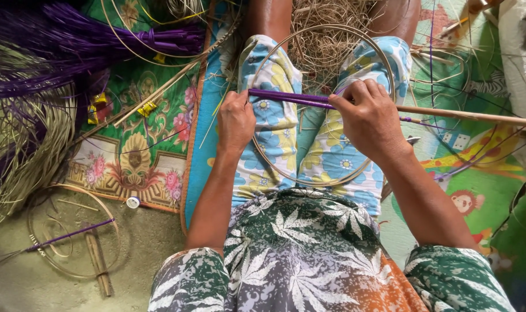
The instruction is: The person sits on the floor and weaves purple synthetic strands around a circular bamboo hoop frame. They repeatedly wrap and tuck the strands to build up the basket's structure.
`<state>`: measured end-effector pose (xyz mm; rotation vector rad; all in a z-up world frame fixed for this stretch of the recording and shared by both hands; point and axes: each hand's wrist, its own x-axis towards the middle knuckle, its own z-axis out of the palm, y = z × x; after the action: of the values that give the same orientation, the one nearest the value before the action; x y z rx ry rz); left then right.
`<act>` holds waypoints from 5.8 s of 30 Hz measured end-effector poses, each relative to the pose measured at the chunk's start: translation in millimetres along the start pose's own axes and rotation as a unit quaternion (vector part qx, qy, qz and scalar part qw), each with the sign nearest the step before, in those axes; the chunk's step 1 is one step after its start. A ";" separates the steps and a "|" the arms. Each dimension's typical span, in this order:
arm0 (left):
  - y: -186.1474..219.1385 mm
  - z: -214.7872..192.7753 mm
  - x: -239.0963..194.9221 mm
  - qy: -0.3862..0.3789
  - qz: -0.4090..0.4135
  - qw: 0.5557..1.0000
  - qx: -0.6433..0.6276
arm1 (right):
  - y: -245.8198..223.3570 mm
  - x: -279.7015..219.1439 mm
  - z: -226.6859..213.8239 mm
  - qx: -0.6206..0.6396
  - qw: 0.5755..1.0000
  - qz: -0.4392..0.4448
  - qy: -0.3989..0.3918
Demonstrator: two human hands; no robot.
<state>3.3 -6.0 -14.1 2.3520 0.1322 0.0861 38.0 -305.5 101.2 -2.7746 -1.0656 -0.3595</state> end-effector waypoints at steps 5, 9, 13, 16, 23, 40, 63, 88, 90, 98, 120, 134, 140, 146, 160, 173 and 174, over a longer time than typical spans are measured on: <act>-1.1 4.0 -1.1 0.005 0.006 1.000 -0.001 | 12.3 -22.0 32.0 0.059 0.998 0.023 0.020; 0.7 4.2 -0.6 -0.003 0.002 1.000 0.018 | 19.9 -38.1 61.0 0.105 0.992 0.046 0.044; 0.5 4.1 -1.1 -0.003 0.000 1.000 0.022 | 29.8 -56.6 100.0 0.136 0.983 0.056 0.109; 3.4 3.5 -1.3 0.006 0.002 1.000 0.024 | 29.7 -62.1 110.8 0.171 0.976 0.075 0.108; -0.7 2.4 0.0 -0.012 0.004 1.000 0.017 | 47.0 -70.0 124.4 0.332 0.930 0.155 0.024; -3.2 12.6 -0.1 0.000 0.035 0.998 0.059 | 47.6 -59.4 110.8 0.271 0.956 0.109 -0.008; 97.3 4.0 32.0 0.104 0.010 0.961 -0.256 | 86.8 -48.8 -45.7 0.599 0.623 0.452 0.222; 141.8 3.5 10.8 -0.146 0.052 0.943 -0.294 | -42.9 -24.2 33.3 0.716 0.538 0.426 0.127; 144.9 -10.4 14.2 -0.157 0.071 0.948 -0.268 | -42.3 -25.8 33.7 0.720 0.531 0.427 0.129; 141.9 -6.9 18.0 -0.169 0.050 0.938 -0.298 | -40.9 -32.7 43.3 0.752 0.474 0.439 0.129; 132.7 -12.4 31.9 -0.185 0.037 0.910 -0.370 | -17.2 6.8 -8.3 0.717 0.540 0.422 0.132; -132.6 -284.2 -44.4 -0.156 -0.400 0.891 0.145 | 48.5 -32.2 3.3 0.672 0.521 0.497 0.172; -135.5 -187.8 -27.7 -0.081 -0.341 0.902 0.253 | 2.9 -35.4 44.5 0.755 0.453 0.470 0.055; -187.2 -0.6 -21.0 -0.110 -0.152 0.965 0.184 | -2.3 -53.4 67.6 0.768 0.457 0.448 0.033; -148.9 -58.6 -55.8 -0.008 -0.075 0.985 0.153 | 7.8 -104.1 91.3 0.783 0.436 0.444 -0.004; -138.0 -34.3 21.4 0.149 -0.007 0.989 0.023 | -16.9 -82.7 100.9 0.769 0.453 0.450 0.001; -135.6 -15.1 38.9 0.124 0.002 0.991 0.041 | -18.6 -81.4 100.5 0.767 0.455 0.453 0.006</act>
<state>30.8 104.6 -98.7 2.4160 0.2563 0.3823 -16.1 -321.5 -16.6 -1.1242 0.3554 0.5265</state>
